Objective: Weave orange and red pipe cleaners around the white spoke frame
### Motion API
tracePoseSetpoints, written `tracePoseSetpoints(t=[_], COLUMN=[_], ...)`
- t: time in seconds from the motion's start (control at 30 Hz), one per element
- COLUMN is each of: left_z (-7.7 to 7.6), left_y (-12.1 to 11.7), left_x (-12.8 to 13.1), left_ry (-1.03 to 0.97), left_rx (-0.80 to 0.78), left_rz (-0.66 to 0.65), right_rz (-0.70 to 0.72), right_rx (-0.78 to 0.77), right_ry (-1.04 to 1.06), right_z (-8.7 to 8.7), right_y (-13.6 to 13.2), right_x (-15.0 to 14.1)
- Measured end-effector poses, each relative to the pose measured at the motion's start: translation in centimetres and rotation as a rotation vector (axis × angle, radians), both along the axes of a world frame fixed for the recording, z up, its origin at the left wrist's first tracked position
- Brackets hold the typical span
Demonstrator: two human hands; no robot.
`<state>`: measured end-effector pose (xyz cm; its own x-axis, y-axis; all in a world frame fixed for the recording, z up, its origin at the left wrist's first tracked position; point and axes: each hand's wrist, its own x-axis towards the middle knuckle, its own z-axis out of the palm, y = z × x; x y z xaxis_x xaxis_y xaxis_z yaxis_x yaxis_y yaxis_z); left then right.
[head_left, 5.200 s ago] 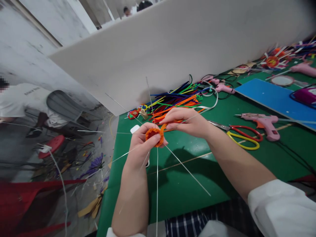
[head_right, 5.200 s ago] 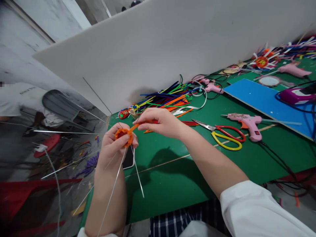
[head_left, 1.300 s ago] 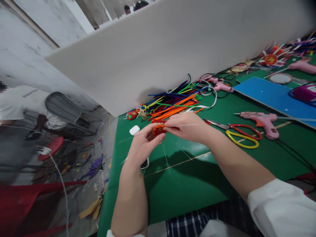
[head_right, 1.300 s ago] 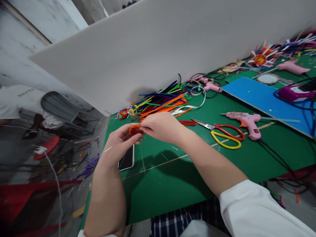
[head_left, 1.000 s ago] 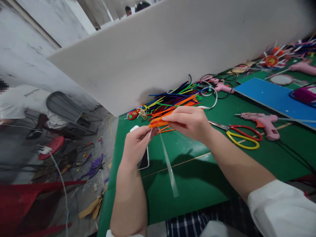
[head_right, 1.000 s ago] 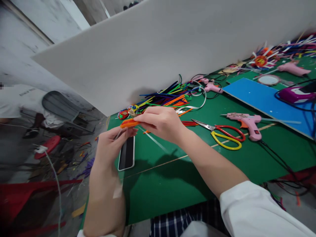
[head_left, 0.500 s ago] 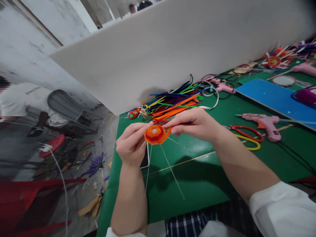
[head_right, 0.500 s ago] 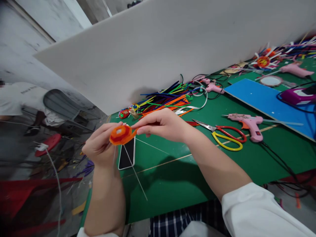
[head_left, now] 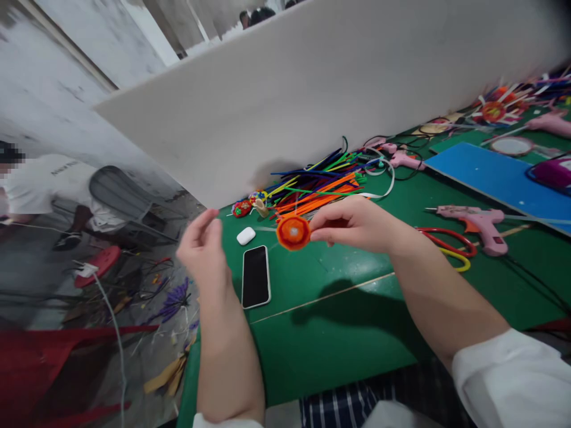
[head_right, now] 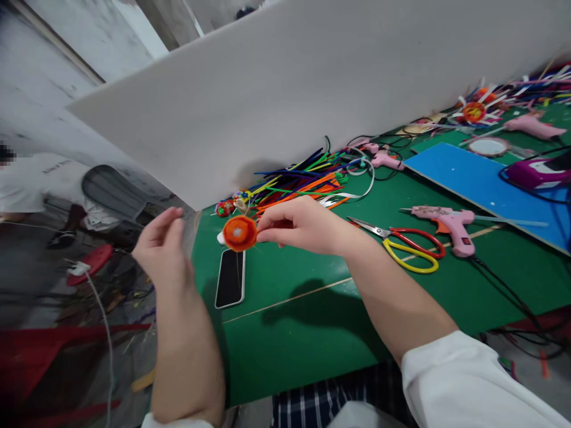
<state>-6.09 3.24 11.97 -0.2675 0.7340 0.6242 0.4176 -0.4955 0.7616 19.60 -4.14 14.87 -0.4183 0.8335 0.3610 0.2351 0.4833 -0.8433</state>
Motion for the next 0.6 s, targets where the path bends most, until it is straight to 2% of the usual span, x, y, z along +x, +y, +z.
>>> tracePoseSetpoints(t=[0.03,0.1,0.17,0.23,0.33,0.37,0.47,0.6], left_z=[-0.1,0.1,0.7,1.3,2.0,2.1,2.4,2.5], left_y=[0.4,0.2,-0.9,-2.7,-5.0,-5.5,-6.1,-6.1], left_x=[-0.4,-0.7,0.1,1.4,3.5,4.0,4.7,4.5], left_ry=[-0.146,-0.287,-0.241,-0.085,0.284,0.392,0.612,0.711], left_rx=[-0.003,0.041,0.102,0.166,0.200,0.227,0.288,0.298], left_rz=[0.072,0.120,0.028,-0.105,-0.382,-0.428,-0.438,-0.364], right_rz=[-0.039,-0.089,-0.107,-0.103,-0.074,-0.058,-0.016,0.008], right_rx=[0.025,0.075,0.138,0.203,0.265,0.277,0.295,0.289], right_ry=[-0.026,-0.070,-0.109,-0.148,-0.187,-0.193,-0.193,-0.182], right_z=[0.0,0.0,0.0,0.0,0.0,0.0,0.0,0.1], right_y=[0.0,0.0,-0.1,-0.2,-0.3,-0.3,-0.3,-0.3], right_x=[0.0,0.1,0.0,-0.1,-0.3,-0.3,-0.4,-0.4])
